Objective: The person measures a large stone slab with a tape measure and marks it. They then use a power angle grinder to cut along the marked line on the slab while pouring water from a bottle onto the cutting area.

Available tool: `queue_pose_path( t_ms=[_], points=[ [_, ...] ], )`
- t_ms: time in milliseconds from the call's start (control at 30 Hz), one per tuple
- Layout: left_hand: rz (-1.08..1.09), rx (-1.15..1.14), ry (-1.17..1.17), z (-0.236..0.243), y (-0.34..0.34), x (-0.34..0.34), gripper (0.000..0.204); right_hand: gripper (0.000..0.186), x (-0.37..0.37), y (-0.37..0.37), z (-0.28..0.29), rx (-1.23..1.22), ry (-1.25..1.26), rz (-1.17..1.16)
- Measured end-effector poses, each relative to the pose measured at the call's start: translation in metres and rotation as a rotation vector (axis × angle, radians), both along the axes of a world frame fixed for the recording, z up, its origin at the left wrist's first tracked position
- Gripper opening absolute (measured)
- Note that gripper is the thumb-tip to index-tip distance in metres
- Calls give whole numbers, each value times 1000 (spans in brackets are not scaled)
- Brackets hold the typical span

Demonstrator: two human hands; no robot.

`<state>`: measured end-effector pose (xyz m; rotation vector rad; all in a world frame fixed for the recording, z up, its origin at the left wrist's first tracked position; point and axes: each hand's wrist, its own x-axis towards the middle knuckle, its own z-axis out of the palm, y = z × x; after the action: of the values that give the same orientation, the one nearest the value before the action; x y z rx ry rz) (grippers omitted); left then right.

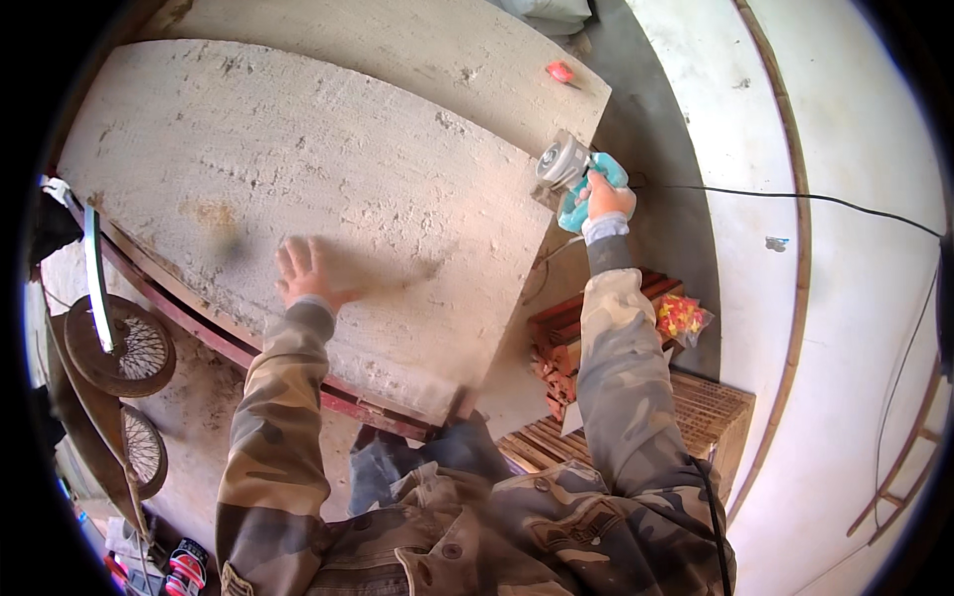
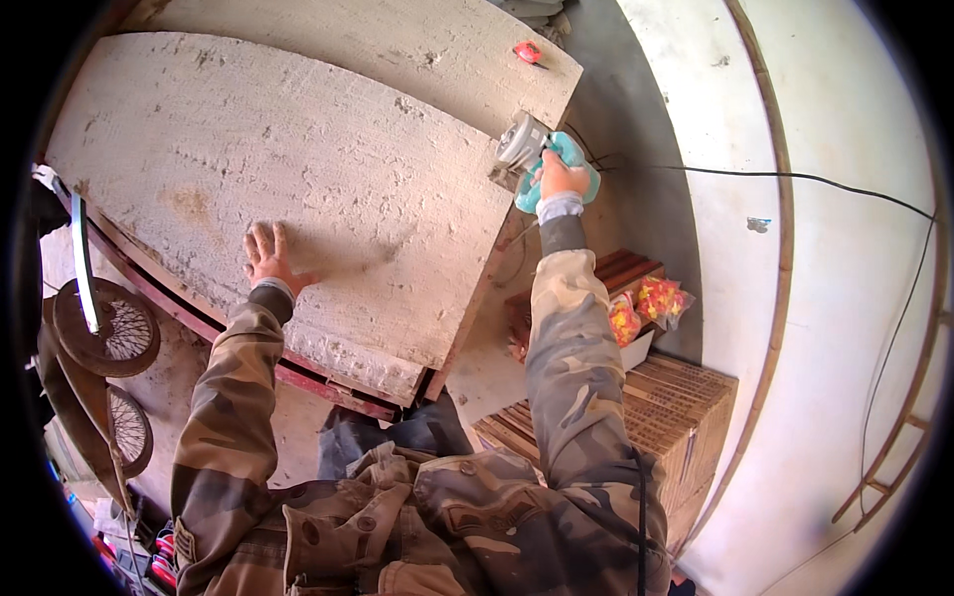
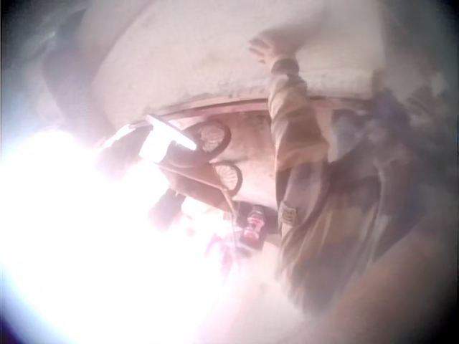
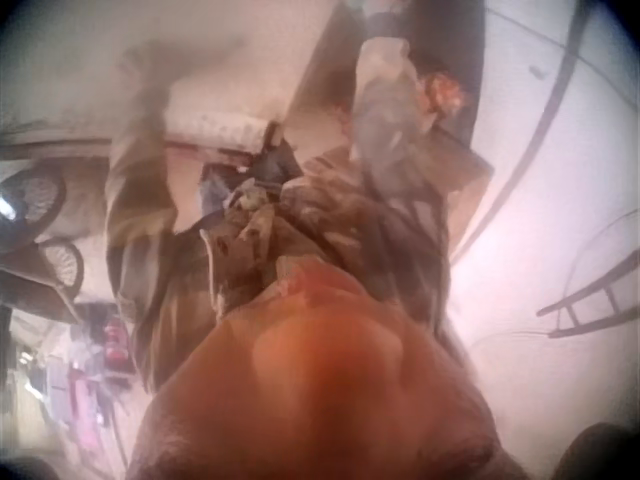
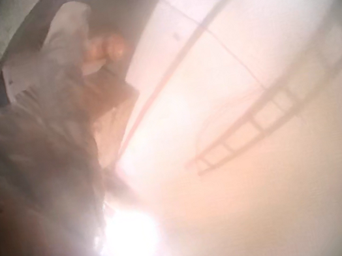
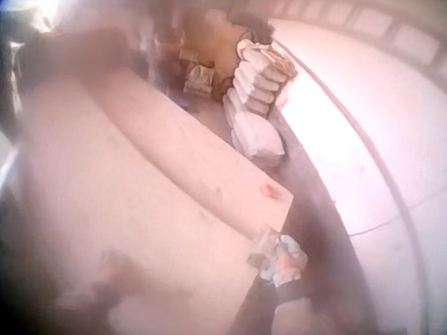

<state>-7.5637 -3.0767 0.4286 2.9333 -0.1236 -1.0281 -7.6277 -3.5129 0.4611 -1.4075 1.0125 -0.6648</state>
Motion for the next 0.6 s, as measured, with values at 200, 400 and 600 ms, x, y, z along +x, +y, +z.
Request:
queue_pose_path(
  t_ms=[200,400,600],
  points=[
    [-45,-53,-114,-24,10,-2,125,17,20,-10,6,-29,1,10],
    [-27,-53,-82,-13,4,1,125,14,30,-14,1,-54,0,-22],
    [-24,-46,-63,-12,4,2,122,16,33,-8,-7,-89,62,-26]
  ],
)
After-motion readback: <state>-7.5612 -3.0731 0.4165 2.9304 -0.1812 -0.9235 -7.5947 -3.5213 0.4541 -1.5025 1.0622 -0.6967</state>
